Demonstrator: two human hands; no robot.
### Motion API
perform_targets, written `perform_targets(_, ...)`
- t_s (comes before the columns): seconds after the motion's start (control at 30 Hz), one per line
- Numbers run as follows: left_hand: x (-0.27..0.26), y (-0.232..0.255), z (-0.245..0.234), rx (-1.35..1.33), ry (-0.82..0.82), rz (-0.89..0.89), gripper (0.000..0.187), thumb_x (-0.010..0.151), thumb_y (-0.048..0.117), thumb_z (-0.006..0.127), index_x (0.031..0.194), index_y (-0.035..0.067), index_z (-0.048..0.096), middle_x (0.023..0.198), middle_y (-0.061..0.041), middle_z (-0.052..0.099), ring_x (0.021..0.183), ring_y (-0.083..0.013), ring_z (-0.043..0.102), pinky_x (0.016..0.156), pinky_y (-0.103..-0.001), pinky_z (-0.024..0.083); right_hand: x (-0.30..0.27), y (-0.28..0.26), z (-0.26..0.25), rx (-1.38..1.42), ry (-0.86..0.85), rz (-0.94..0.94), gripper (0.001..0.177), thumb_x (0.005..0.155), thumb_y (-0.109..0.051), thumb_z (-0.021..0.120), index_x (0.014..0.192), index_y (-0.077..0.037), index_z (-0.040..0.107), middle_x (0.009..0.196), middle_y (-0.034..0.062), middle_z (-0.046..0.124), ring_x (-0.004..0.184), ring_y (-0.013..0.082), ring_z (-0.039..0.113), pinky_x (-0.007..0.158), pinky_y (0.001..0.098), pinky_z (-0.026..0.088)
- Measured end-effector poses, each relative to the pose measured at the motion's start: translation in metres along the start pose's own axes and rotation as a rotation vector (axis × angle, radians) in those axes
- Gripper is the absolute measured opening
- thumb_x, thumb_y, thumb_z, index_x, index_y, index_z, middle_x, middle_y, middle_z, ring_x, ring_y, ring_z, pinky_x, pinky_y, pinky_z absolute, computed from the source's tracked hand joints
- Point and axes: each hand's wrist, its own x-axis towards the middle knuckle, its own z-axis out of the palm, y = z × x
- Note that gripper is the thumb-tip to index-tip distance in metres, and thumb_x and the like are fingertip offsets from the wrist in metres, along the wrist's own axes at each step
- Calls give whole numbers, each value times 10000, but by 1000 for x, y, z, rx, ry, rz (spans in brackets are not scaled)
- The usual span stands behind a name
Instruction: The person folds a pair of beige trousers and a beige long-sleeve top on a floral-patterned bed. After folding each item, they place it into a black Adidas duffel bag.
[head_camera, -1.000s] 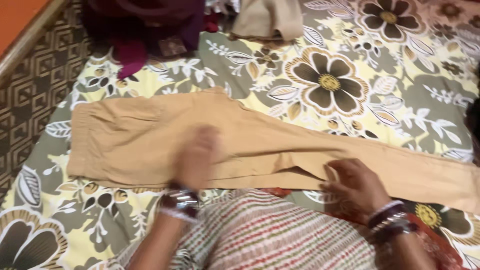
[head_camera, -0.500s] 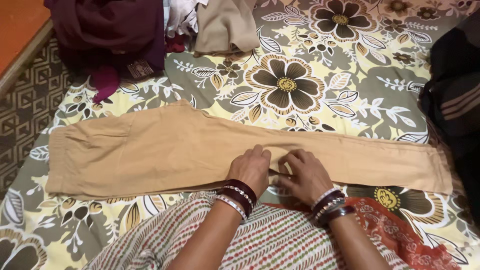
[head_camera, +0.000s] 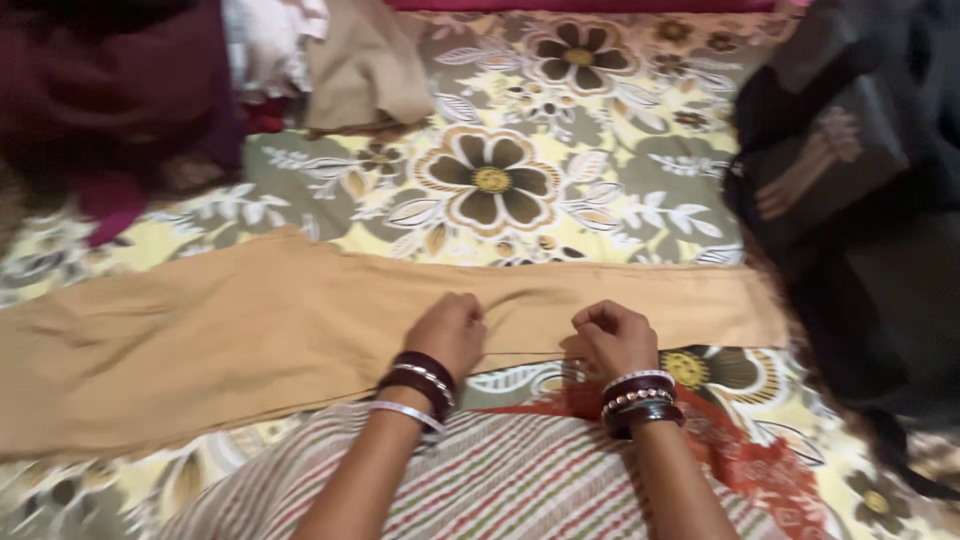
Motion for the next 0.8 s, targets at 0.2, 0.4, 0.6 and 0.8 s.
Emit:
perform_targets(0.2, 31, 10, 4, -210, 161, 82, 156, 907, 182, 632, 996, 76, 702, 1018, -150, 700, 978, -351, 672, 862, -450, 531, 33, 41, -72, -64, 177, -141, 204, 800, -121, 768, 1002, -91, 768, 927, 65, 804, 880, 171, 773, 807, 312, 588)
perform_targets(0.4, 47, 10, 17, -262, 119, 97, 154, 910, 132, 611, 1003, 61, 711, 1053, -135, 690, 945, -312, 700, 841, -423, 545, 92, 114, -145, -690, 406, -63, 479, 777, -190, 776, 1252, -173, 720, 1249, 176, 683, 1064, 362, 681, 945, 470, 536)
perform_targets(0.6, 61, 1, 23, -245, 137, 63, 173, 916, 44, 561, 1004, 56, 709, 1077, -125, 686, 933, -286, 733, 834, -402, 561, 111, 159, -165, -894, 534, 96, 493, 821, -429, 767, 1235, -165, 724, 1114, 238, 688, 979, 440, 670, 855, 545, 549)
perform_targets(0.8, 63, -7, 34, -129, 120, 118, 176, 914, -2, 563, 976, 50, 720, 1068, -138, 691, 984, -332, 683, 856, -434, 536, 112, 147, -184, -878, 563, 12, 305, 992, -425, 741, 1029, -122, 741, 1040, 177, 720, 929, 403, 698, 811, 538, 556)
